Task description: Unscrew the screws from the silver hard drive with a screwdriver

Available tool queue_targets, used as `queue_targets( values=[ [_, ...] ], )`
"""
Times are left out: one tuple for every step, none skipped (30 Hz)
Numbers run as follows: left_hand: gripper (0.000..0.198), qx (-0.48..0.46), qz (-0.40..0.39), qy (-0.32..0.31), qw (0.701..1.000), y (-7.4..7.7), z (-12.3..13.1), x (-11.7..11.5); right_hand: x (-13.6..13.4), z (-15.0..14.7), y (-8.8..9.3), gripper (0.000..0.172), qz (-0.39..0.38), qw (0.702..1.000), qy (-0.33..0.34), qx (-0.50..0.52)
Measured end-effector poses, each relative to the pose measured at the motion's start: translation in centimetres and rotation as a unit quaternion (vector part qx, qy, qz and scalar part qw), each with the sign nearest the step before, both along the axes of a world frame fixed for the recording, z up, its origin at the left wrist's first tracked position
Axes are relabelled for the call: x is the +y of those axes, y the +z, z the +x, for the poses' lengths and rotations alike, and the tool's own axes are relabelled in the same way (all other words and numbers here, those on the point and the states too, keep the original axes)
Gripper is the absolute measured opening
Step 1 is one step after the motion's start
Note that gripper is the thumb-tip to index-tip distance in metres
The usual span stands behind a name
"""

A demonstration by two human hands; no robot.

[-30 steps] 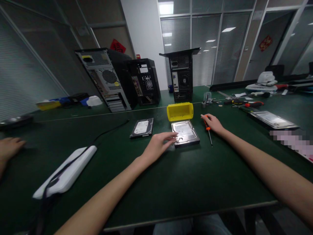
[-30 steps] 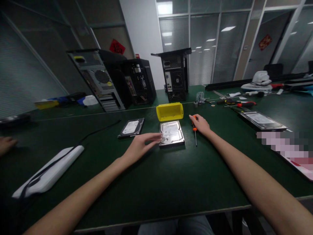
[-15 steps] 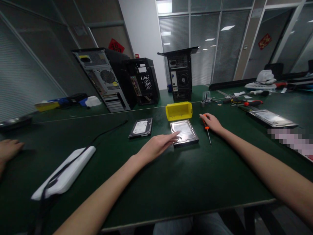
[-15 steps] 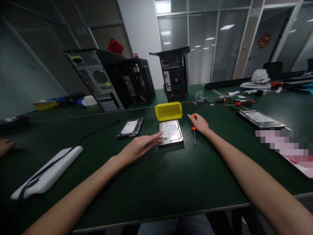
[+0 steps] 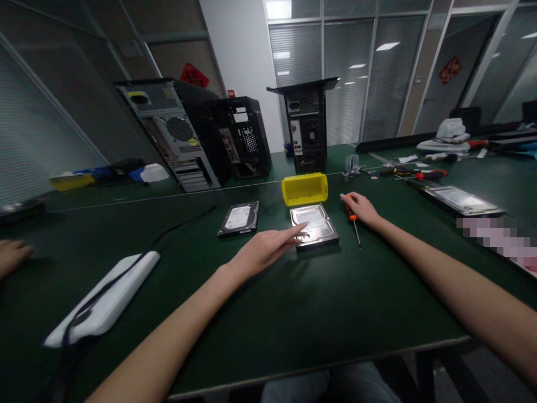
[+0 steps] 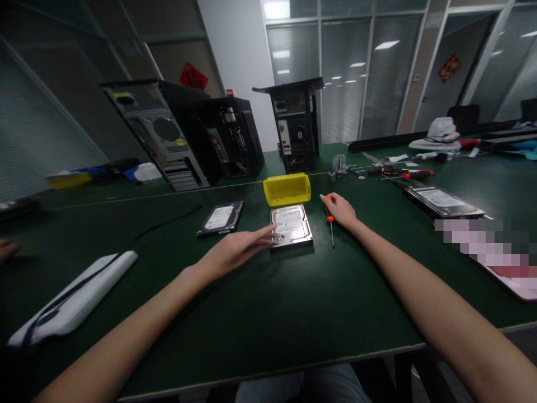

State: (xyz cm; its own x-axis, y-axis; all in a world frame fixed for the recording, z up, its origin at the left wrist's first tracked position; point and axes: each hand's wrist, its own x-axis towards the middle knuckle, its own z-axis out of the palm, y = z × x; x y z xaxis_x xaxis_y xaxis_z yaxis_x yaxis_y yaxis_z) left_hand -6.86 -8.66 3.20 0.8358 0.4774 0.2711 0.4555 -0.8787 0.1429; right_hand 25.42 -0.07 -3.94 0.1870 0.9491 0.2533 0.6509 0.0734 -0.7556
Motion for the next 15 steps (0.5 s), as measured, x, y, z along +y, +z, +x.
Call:
queue_targets(
  values=[
    [0.056,0.001,0.001,0.001,1.000,0.01,0.03,-0.06,-0.03,-0.01,0.02,0.053,0.000,1.000,0.000,0.000],
    [0.055,0.003,0.003,0.002,1.000,0.03,0.07,-0.13,-0.05,-0.01,0.04,0.053,-0.001,1.000,0.000,0.001],
    [0.054,0.005,0.005,0.003,1.000,0.06,0.10,-0.19,-0.08,-0.02,0.06,0.053,-0.001,1.000,0.000,0.002],
    [0.054,0.007,0.008,0.005,1.000,0.09,0.12,-0.25,-0.10,-0.02,0.07,0.053,-0.001,1.000,0.000,0.002],
    [0.053,0.009,0.010,0.006,1.000,0.12,0.13,-0.29,-0.11,-0.03,0.09,0.053,-0.002,1.000,0.000,0.003],
    [0.053,0.012,0.012,0.007,1.000,0.13,0.13,-0.30,-0.13,-0.03,0.10,0.053,-0.002,1.000,0.000,0.004],
    [0.054,0.014,0.013,0.007,1.000,0.14,0.12,-0.30,-0.14,-0.03,0.11,0.053,-0.002,1.000,0.001,0.005],
    [0.055,0.014,0.013,0.006,1.000,0.13,0.10,-0.29,-0.15,-0.04,0.12,0.052,-0.003,1.000,0.001,0.006],
    [0.056,0.011,0.011,0.004,1.000,0.13,0.09,-0.27,-0.17,-0.04,0.13,0.052,-0.003,1.000,0.001,0.007],
    [0.057,0.006,0.006,0.000,1.000,0.14,0.07,-0.25,-0.19,-0.04,0.14,0.052,-0.004,1.000,0.002,0.008],
    [0.058,0.000,0.000,-0.003,1.000,0.16,0.07,-0.25,-0.22,-0.05,0.16,0.052,-0.004,1.000,0.002,0.009],
    [0.058,-0.007,-0.009,-0.005,1.000,0.20,0.07,-0.27,-0.25,-0.06,0.18,0.052,-0.004,1.000,0.002,0.010],
    [0.058,-0.014,-0.018,-0.008,1.000,0.26,0.09,-0.31,-0.30,-0.06,0.20,0.052,-0.004,1.000,0.002,0.010],
    [0.058,-0.019,-0.027,-0.009,0.999,0.34,0.11,-0.35,-0.34,-0.07,0.22,0.052,-0.004,1.000,0.003,0.011],
    [0.058,-0.024,-0.035,-0.009,0.999,0.42,0.14,-0.41,-0.39,-0.07,0.25,0.053,-0.005,1.000,0.004,0.012]
  ],
)
